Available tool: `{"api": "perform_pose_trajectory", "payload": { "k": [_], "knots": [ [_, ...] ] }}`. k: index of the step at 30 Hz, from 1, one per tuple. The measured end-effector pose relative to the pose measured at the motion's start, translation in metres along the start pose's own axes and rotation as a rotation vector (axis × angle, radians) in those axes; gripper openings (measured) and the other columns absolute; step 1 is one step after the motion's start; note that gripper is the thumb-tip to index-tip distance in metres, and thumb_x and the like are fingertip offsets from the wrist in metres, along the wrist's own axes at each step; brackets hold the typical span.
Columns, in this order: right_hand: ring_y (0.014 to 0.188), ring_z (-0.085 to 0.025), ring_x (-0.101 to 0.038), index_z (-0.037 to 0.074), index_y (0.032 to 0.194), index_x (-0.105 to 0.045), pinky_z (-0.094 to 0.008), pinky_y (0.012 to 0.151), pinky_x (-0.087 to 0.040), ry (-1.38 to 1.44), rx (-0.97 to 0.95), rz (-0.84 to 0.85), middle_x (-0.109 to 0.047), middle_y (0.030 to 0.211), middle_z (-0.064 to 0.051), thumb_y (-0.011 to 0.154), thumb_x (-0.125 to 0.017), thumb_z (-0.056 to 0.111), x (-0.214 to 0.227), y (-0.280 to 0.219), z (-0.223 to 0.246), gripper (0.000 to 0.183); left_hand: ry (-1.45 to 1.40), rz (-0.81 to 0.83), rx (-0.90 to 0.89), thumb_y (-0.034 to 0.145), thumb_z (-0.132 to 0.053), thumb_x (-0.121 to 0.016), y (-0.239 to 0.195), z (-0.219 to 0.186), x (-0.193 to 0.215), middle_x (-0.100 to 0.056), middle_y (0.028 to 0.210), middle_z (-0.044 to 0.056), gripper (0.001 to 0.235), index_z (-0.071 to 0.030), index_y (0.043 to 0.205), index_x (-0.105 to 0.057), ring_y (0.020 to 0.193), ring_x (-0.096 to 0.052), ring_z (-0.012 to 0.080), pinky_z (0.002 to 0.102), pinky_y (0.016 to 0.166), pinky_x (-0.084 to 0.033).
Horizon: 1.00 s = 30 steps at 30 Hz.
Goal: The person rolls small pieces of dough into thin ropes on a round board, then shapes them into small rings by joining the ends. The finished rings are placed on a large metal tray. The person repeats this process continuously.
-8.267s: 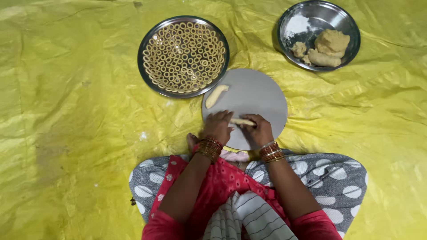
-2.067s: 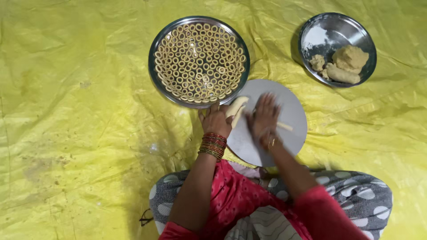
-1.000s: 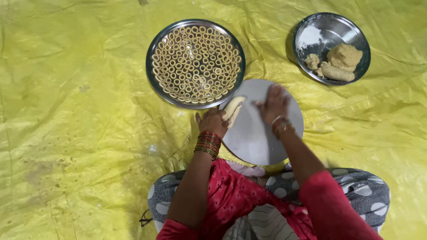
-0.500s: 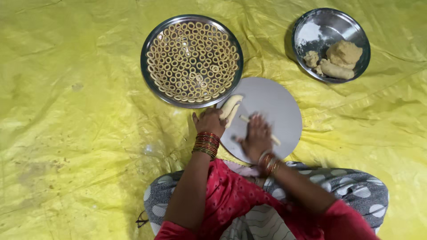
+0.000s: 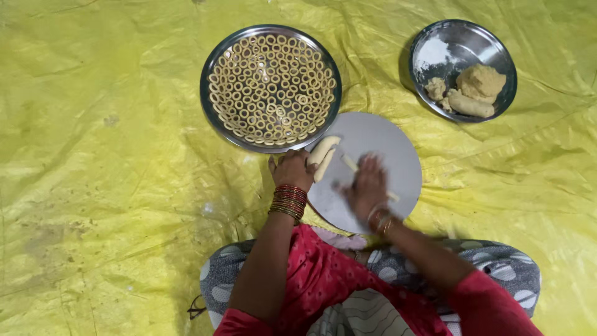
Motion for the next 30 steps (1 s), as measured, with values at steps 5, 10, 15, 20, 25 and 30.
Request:
{"api": "perform_pose_trajectory", "payload": {
  "k": [5, 10, 15, 20, 25, 30],
  "knots": [
    [0.155, -0.034, 0.007, -0.003, 0.154, 0.005, -0.05, 0.123, 0.0, -0.154, 0.21, 0.032, 0.004, 0.167, -0.023, 0.099, -0.039, 0.068, -0.003, -0.032, 0.032, 0.1, -0.049, -0.051, -0.027, 0.084, -0.032, -0.074, -0.001, -0.003, -0.002, -0.067, 0.123, 0.008, 0.034, -0.02, 0.115, -0.072, 0.121, -0.06, 0.0306, 0.062, 0.119, -0.022],
    [0.156, -0.041, -0.004, -0.007, 0.162, -0.004, -0.057, 0.123, -0.01, -0.202, -0.041, -0.25, -0.007, 0.169, -0.028, 0.1, -0.036, 0.061, 0.053, 0.072, -0.058, 0.097, -0.026, -0.04, -0.026, 0.084, -0.032, -0.075, -0.004, 0.001, -0.001, -0.066, 0.122, 0.008, 0.032, -0.02, 0.114, -0.072, 0.118, -0.06, 0.0318, 0.062, 0.118, -0.022],
    [0.155, -0.043, -0.001, -0.006, 0.158, -0.008, -0.061, 0.12, -0.005, -0.031, -0.119, -0.414, -0.008, 0.168, -0.027, 0.101, -0.036, 0.063, 0.078, 0.103, -0.11, 0.094, -0.056, -0.075, 0.006, 0.082, -0.034, -0.077, -0.003, 0.006, 0.008, -0.067, 0.119, 0.008, 0.035, -0.02, 0.114, -0.071, 0.118, -0.061, 0.0319, 0.062, 0.117, -0.023],
    [0.157, -0.039, -0.012, -0.008, 0.159, -0.016, -0.05, 0.126, -0.016, -0.068, 0.022, -0.198, -0.02, 0.167, -0.026, 0.089, -0.056, 0.063, 0.016, 0.021, -0.025, 0.107, -0.001, -0.042, -0.012, 0.088, -0.035, -0.071, 0.0, 0.006, -0.001, -0.067, 0.12, 0.009, 0.031, -0.019, 0.115, -0.071, 0.119, -0.061, 0.0324, 0.064, 0.118, -0.024],
    [0.15, -0.046, -0.019, -0.01, 0.153, -0.018, -0.057, 0.121, -0.02, -0.136, 0.302, -0.178, -0.022, 0.158, -0.034, 0.088, -0.065, 0.067, 0.0, -0.042, 0.021, 0.111, 0.011, -0.057, -0.049, 0.089, -0.033, -0.068, 0.0, 0.0, -0.005, -0.065, 0.125, 0.009, 0.03, -0.02, 0.115, -0.071, 0.119, -0.06, 0.0339, 0.066, 0.117, -0.023],
    [0.151, -0.045, -0.019, -0.007, 0.154, -0.019, -0.06, 0.119, -0.019, -0.093, 0.014, -0.384, -0.024, 0.161, -0.032, 0.091, -0.06, 0.067, 0.054, 0.053, -0.075, 0.106, 0.042, 0.009, -0.004, 0.096, -0.038, -0.064, 0.001, 0.011, -0.013, -0.062, 0.132, 0.008, 0.03, -0.021, 0.121, -0.069, 0.124, -0.058, 0.0344, 0.066, 0.118, -0.022]
  ]
}}
Point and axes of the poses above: each hand's wrist, its own y-axis towards the middle knuckle, its own x-axis out of the back of the hand, z = x × y, the point moved 10 cm from there along y, towards the middle knuckle
